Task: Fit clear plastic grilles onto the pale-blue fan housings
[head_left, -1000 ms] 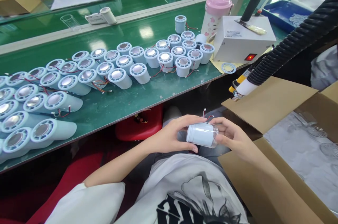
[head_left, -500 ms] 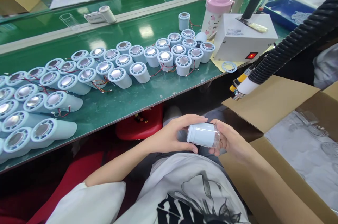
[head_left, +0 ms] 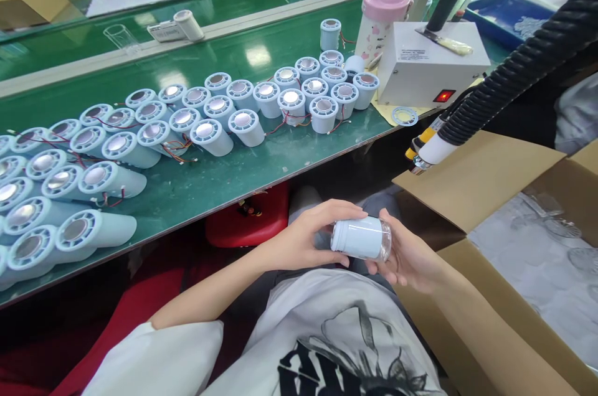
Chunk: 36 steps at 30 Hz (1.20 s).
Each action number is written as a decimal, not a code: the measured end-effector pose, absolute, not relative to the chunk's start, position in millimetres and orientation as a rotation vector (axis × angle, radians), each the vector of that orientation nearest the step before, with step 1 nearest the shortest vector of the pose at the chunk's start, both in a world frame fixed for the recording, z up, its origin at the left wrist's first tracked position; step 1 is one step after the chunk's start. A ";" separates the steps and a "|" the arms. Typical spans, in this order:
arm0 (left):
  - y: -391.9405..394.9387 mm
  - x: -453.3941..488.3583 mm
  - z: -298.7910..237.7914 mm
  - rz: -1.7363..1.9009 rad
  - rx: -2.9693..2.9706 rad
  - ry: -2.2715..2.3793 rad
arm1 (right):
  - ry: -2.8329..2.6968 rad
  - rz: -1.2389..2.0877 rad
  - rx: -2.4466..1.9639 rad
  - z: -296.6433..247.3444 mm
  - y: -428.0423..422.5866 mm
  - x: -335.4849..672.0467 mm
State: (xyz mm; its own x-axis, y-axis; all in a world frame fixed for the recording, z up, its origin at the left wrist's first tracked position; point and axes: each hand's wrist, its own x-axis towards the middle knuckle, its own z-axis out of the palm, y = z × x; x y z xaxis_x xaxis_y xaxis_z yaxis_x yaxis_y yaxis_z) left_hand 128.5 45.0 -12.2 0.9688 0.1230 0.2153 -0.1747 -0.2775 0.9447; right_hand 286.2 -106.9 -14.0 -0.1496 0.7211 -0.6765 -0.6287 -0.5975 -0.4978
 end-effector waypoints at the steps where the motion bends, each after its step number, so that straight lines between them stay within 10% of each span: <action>1: 43.7 128.1 -10.4 0.268 1.820 -0.016 | -0.134 1.890 -1.172 -14.5 -107.6 285.9; 6: 38.3 125.3 -4.0 0.152 1.714 0.150 | -0.464 1.656 -1.190 -23.4 -117.7 285.3; 14: 37.5 125.2 -0.3 0.022 1.529 0.257 | -1.639 0.323 -1.382 -32.0 -130.5 295.6; 22: 45.9 124.0 0.9 0.034 1.503 0.078 | -0.817 1.217 -1.215 -21.2 -131.8 289.1; 36: 93.8 143.3 -0.7 -0.092 1.512 0.448 | -0.948 0.966 -1.830 -32.0 -130.4 325.9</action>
